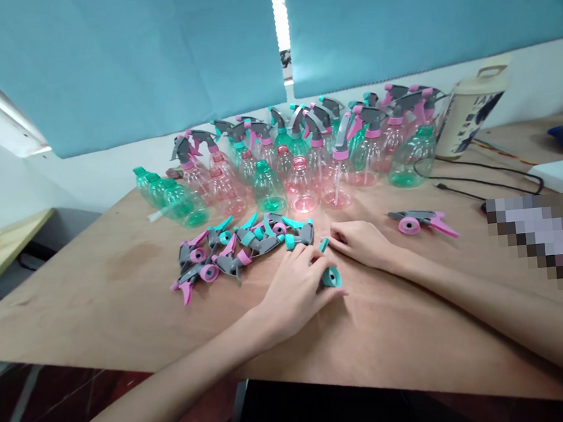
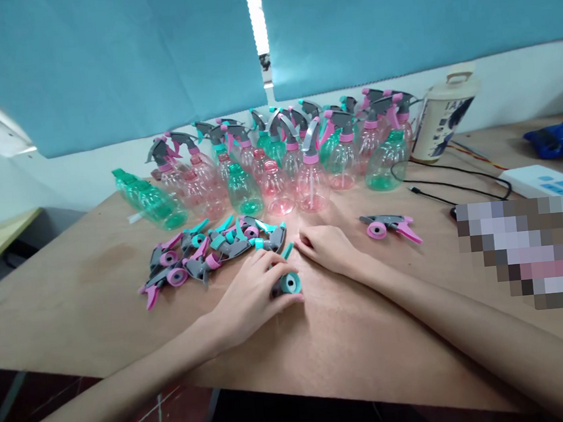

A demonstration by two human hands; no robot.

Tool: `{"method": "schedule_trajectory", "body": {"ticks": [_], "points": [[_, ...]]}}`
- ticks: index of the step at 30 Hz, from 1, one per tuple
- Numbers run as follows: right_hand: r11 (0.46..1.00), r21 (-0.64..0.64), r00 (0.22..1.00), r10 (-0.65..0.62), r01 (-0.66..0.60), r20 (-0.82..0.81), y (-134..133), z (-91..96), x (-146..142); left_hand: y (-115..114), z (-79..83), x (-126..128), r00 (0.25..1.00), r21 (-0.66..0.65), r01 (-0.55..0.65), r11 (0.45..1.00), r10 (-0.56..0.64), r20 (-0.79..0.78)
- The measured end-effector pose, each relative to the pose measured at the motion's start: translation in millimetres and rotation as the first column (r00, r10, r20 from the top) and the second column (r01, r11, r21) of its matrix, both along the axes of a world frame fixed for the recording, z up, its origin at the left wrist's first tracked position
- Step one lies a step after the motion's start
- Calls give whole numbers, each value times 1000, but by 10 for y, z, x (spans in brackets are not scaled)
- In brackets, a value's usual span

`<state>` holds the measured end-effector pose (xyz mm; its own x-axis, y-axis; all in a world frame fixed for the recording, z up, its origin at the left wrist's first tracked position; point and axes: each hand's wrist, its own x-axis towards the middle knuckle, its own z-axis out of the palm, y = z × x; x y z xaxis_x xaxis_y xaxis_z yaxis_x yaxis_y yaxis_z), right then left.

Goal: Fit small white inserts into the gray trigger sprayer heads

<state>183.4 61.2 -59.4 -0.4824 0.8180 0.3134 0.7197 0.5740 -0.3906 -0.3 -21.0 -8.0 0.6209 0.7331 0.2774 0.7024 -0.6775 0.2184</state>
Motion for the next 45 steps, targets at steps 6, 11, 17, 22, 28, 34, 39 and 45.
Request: {"method": "schedule_trajectory", "body": {"ticks": [6,11,17,22,28,34,39,45], "points": [[997,10,988,71,-70,-140,-46,-29,41,215,-269,-57,956,298,68,952,-147,254],[995,52,963,99,-89,-252,-158,-9,63,376,-345,-97,946,277,6,961,-95,310],[984,125,927,164,-129,-336,-250,-9,29,435,-349,-143,946,-98,-28,995,58,320],[968,193,896,227,-163,-382,-264,-15,34,461,-312,-169,937,-219,-80,973,149,318],[925,271,860,356,-267,-366,-307,7,14,392,-311,-154,953,-84,-152,985,169,252],[919,306,907,332,-249,-258,-304,49,-14,388,-336,-151,959,-26,-148,989,150,239],[910,360,934,293,-205,-207,-333,71,-26,390,-343,-162,957,-41,-131,990,138,254],[909,396,970,199,-129,-141,-417,56,-58,395,-340,-175,933,-14,-113,994,111,342]]}}
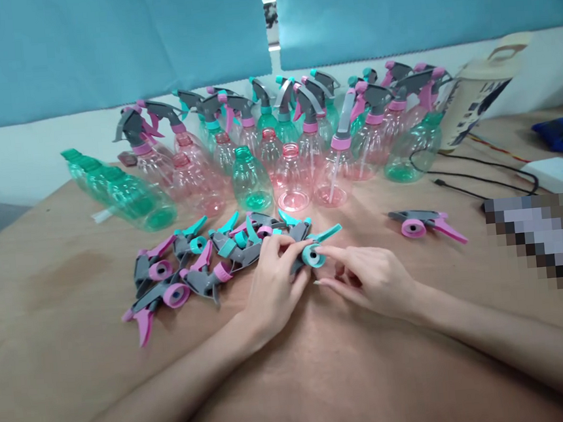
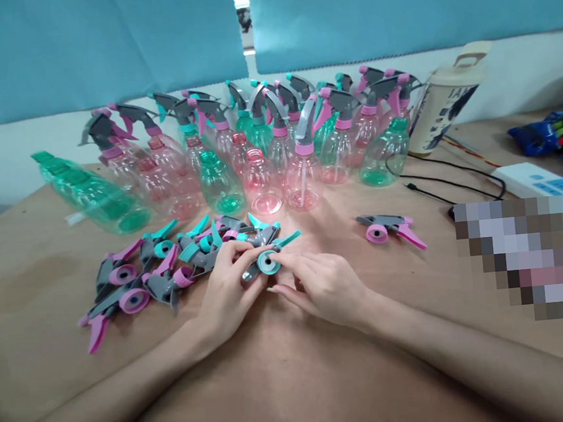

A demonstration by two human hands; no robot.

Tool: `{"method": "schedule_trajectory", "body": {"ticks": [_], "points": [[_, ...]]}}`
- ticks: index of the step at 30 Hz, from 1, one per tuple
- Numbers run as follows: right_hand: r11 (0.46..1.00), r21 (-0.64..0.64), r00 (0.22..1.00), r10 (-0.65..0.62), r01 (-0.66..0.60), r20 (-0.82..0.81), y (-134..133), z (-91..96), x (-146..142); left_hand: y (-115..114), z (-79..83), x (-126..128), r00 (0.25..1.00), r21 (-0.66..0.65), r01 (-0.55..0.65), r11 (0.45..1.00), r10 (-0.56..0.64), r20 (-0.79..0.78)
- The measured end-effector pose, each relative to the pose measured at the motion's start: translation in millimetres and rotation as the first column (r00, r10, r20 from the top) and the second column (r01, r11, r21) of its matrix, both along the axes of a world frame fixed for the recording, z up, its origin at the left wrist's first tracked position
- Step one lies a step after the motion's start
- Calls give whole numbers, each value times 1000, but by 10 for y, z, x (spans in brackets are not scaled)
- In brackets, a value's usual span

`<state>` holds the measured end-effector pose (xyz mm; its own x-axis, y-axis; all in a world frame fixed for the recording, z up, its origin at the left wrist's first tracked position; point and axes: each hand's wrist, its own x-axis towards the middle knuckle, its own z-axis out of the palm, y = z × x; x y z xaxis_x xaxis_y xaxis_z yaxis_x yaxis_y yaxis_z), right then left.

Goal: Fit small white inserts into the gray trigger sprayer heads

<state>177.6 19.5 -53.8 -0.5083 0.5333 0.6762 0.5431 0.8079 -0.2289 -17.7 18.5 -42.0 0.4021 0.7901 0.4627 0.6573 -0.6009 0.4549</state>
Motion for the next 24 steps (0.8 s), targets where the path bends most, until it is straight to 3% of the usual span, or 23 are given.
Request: {"method": "schedule_trajectory", "body": {"ticks": [8,14,16,20,24], "points": [[997,-1,997,-77,77,-14,-27,-47,22,-14,30,8,996,7,5,1000,-5,94],[990,-83,989,-124,117,-79,-23,-44,21,-19,45,-8,992,8,68,998,-68,102],[986,-151,989,-95,78,-115,-17,-48,31,-19,47,-15,991,-7,98,995,-97,87],[956,-269,980,67,-116,-187,-16,-54,51,-12,41,-19,986,16,130,991,-131,102],[932,-268,956,182,-242,-232,-28,-44,50,-19,31,-14,984,7,129,992,-129,127]]}}
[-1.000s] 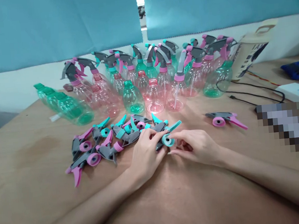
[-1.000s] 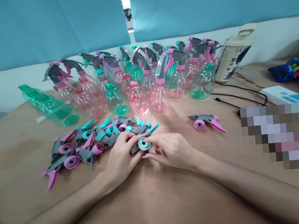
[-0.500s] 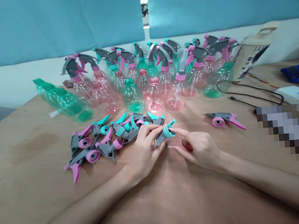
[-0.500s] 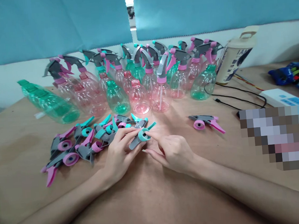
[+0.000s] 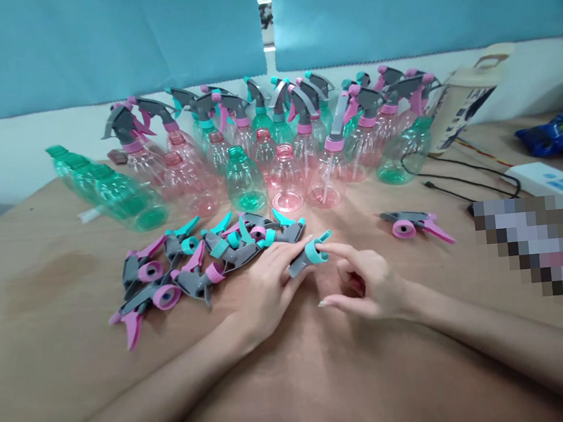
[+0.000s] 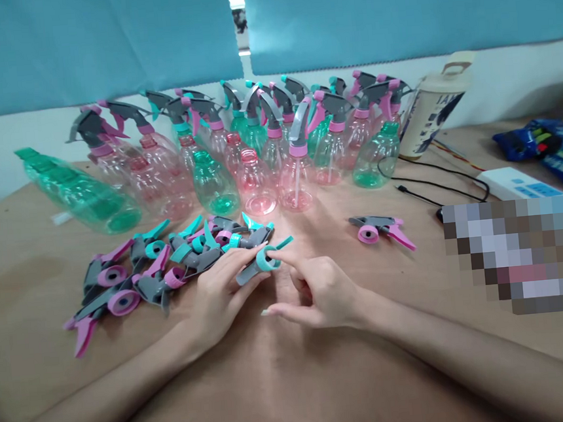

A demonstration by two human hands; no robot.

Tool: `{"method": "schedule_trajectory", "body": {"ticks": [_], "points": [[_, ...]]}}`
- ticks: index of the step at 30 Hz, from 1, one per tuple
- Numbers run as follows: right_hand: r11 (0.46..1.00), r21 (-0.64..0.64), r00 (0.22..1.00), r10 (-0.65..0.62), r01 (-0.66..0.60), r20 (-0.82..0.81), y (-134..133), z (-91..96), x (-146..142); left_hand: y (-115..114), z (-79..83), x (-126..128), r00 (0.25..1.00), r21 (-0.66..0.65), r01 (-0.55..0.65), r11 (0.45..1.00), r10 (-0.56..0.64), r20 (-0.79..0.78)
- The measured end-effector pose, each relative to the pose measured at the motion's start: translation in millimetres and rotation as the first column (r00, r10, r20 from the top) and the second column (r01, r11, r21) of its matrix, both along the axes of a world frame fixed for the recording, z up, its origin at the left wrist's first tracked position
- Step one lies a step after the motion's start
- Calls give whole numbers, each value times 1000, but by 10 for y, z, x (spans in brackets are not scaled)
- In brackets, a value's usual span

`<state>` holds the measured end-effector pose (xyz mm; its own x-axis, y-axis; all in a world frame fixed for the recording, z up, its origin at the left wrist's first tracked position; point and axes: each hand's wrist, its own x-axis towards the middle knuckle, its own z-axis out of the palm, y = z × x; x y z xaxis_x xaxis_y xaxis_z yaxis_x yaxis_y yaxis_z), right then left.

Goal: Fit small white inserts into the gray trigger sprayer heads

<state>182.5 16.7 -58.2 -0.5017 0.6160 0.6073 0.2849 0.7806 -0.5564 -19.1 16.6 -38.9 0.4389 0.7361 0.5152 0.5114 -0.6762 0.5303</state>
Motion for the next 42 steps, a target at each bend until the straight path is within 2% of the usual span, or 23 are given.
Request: {"method": "schedule_trajectory", "body": {"ticks": [3,5,10,11,16,19,22,28,36,42], "points": [[998,45,999,35,-34,-9,-6,5,-8,-18,6,6,1000,-36,19,999,-20,-16],[996,91,1000,11,-12,3,-7,5,-9,-28,16,13,998,-29,47,998,-48,-29],[956,193,967,-240,220,86,-6,17,-6,-25,25,26,998,-36,45,998,-46,-50],[955,201,967,-239,217,90,-4,20,-8,-22,21,23,998,-41,42,998,-44,-48],[970,237,997,-64,50,50,12,32,-26,-12,3,-4,997,-72,54,996,-58,-48],[961,257,991,-118,99,59,19,29,-28,-11,12,0,995,-53,83,995,-86,-59],[965,222,984,-163,143,73,18,10,-25,-11,23,17,992,-33,98,995,-101,-73],[987,110,983,-129,114,133,17,-48,8,-5,22,28,983,-36,133,990,-137,-121],[978,173,991,-128,120,37,9,-47,14,-2,37,21,977,-66,145,987,-153,-148],[989,120,990,-94,81,106,-13,45,-19,26,23,10,982,-40,153,987,-156,-111]]}}
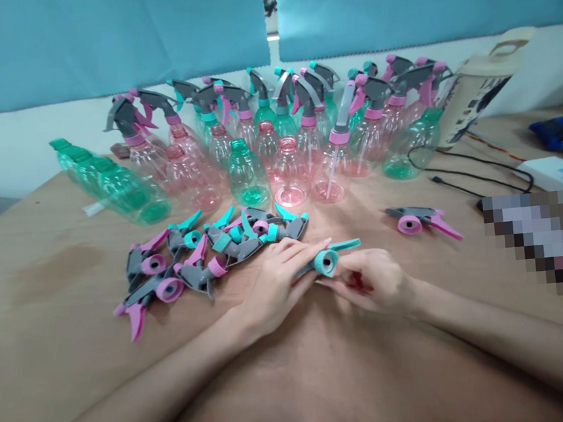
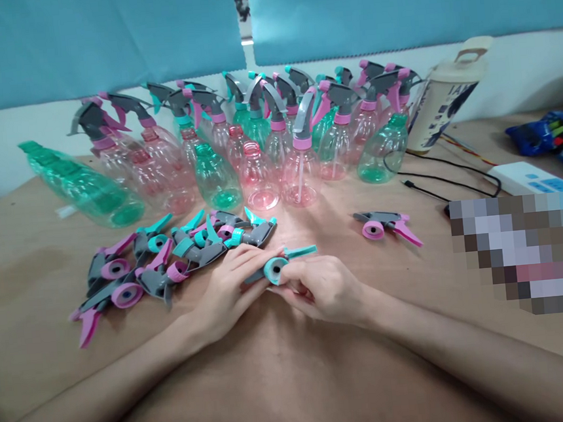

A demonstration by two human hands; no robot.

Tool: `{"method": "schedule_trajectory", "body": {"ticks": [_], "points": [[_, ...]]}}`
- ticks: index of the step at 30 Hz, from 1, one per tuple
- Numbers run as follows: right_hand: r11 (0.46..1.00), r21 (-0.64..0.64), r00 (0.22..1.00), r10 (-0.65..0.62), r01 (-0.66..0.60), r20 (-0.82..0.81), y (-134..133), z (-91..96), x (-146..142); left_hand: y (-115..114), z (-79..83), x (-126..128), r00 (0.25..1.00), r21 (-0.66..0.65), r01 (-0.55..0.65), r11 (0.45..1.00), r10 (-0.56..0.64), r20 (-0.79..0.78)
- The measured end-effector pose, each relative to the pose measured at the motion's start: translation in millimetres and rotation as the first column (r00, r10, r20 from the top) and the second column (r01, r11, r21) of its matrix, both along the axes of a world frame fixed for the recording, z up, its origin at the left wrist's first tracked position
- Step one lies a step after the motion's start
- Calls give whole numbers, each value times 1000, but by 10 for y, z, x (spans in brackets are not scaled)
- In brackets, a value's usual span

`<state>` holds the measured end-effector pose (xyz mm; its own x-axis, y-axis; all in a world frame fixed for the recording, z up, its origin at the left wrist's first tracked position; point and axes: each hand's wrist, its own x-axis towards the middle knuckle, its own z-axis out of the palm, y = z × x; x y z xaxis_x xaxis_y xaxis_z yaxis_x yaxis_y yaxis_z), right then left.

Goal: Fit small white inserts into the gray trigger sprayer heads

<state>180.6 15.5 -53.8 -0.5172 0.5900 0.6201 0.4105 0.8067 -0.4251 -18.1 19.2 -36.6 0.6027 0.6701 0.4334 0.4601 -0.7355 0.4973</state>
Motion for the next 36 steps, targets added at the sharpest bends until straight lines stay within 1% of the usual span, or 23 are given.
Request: {"method": "schedule_trajectory", "body": {"ticks": [3,9,12,16,20,23,25,29,30,31,33,35,36], "points": [[999,10,998,-53,53,-39,10,0,0,8,-9,-4,1000,9,4,1000,-5,22],[982,149,993,-107,113,-47,27,-16,8,6,4,-9,1000,1,-14,1000,14,21],[978,181,994,-93,103,-60,27,-8,6,10,9,-12,999,-1,-30,1000,30,12],[980,192,996,-30,47,-88,35,-8,12,7,-10,-11,1000,7,-1,1000,1,-8],[972,229,997,-45,58,-58,49,-49,20,-1,-29,-1,1000,21,20,1000,-20,-9],[977,206,996,-50,63,-69,49,-96,23,-4,-21,8,1000,39,23,999,-22,-22],[986,160,997,-23,34,-68,46,-111,29,-4,-14,12,999,62,25,998,-23,-34],[1000,-16,996,26,-25,82,43,-80,49,-1,-7,12,999,98,29,995,-25,-42],[1000,-21,995,25,-23,98,44,-71,51,-1,-5,11,999,98,30,995,-26,-40],[1000,8,997,16,-17,82,45,-66,51,-1,-4,10,999,95,29,995,-25,-36],[993,116,1000,0,-1,10,49,-68,46,-4,1,8,999,81,26,996,-23,-29],[974,226,999,-5,15,-44,57,-80,42,-7,3,8,999,65,22,998,-20,-29],[964,266,999,-8,20,-46,62,-85,42,-9,3,7,999,59,20,998,-18,-30]]}}
